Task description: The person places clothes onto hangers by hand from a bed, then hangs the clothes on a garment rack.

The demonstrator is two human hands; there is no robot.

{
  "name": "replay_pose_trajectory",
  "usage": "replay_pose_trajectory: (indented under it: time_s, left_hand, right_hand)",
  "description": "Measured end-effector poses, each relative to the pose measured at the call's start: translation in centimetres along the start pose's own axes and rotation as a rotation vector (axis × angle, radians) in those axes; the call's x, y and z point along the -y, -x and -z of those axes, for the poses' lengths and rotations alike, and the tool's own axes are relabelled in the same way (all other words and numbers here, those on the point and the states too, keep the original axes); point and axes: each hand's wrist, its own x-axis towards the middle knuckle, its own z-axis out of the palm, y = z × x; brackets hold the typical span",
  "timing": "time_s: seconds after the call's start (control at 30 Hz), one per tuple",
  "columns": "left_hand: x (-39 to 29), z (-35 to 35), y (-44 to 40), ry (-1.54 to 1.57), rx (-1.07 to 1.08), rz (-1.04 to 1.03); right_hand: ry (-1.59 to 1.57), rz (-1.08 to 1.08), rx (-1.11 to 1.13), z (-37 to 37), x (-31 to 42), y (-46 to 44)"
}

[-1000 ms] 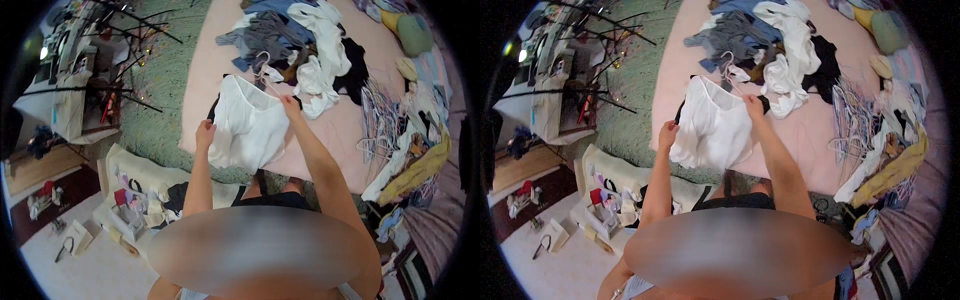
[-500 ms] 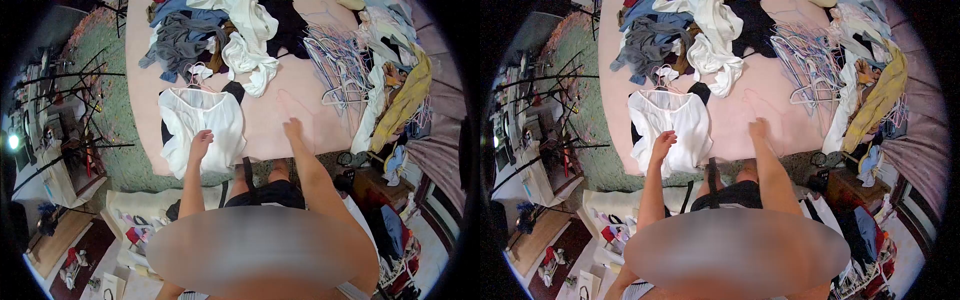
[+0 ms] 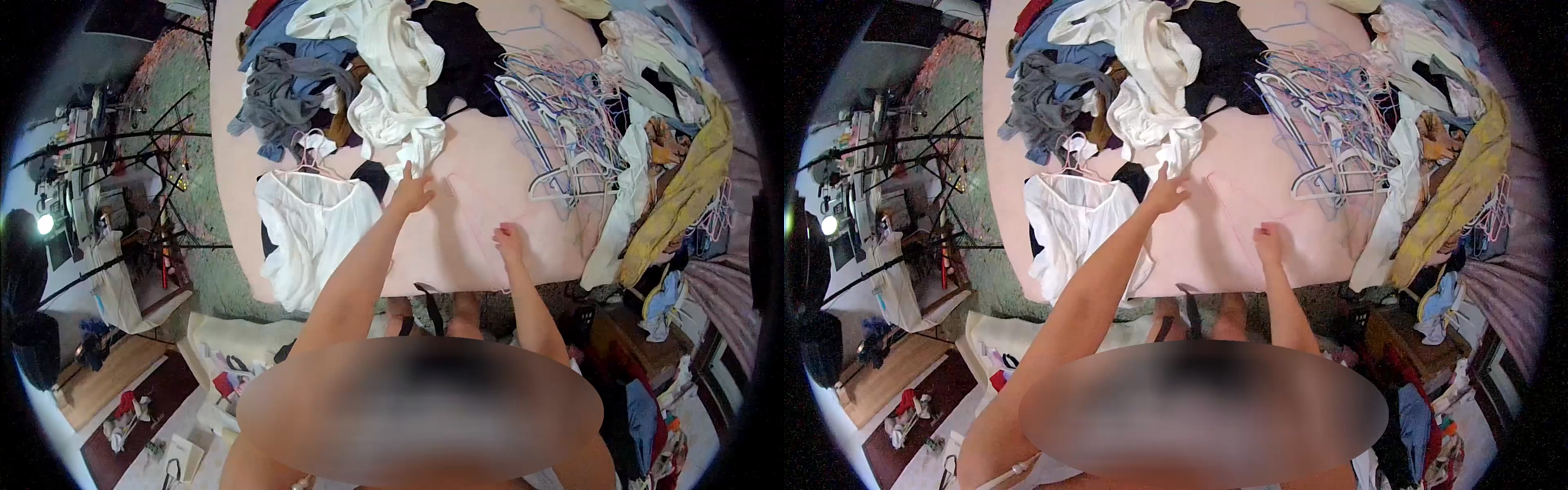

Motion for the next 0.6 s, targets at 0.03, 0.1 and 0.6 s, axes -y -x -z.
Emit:
replay_pose_trajectory:
  time_s: [0.03, 0.1, 0.6]
  left_hand:
    - [0.7, -0.9, -1.3, 0.035, 0.001, 0.022]
    - [4.7, -4.8, -4.2, 0.004, -0.055, -0.086]
    - [4.4, -1.4, -2.0, -0.025, -0.110, -0.170]
  right_hand:
    - [-0.053, -0.010, 0.076, -0.5, 1.7, 0.7]
    - [-0.104, -0.028, 0.153, -0.9, 6.3, 2.7]
    - [-0.095, 0.075, 0.449, -6.3, 15.4, 2.7]
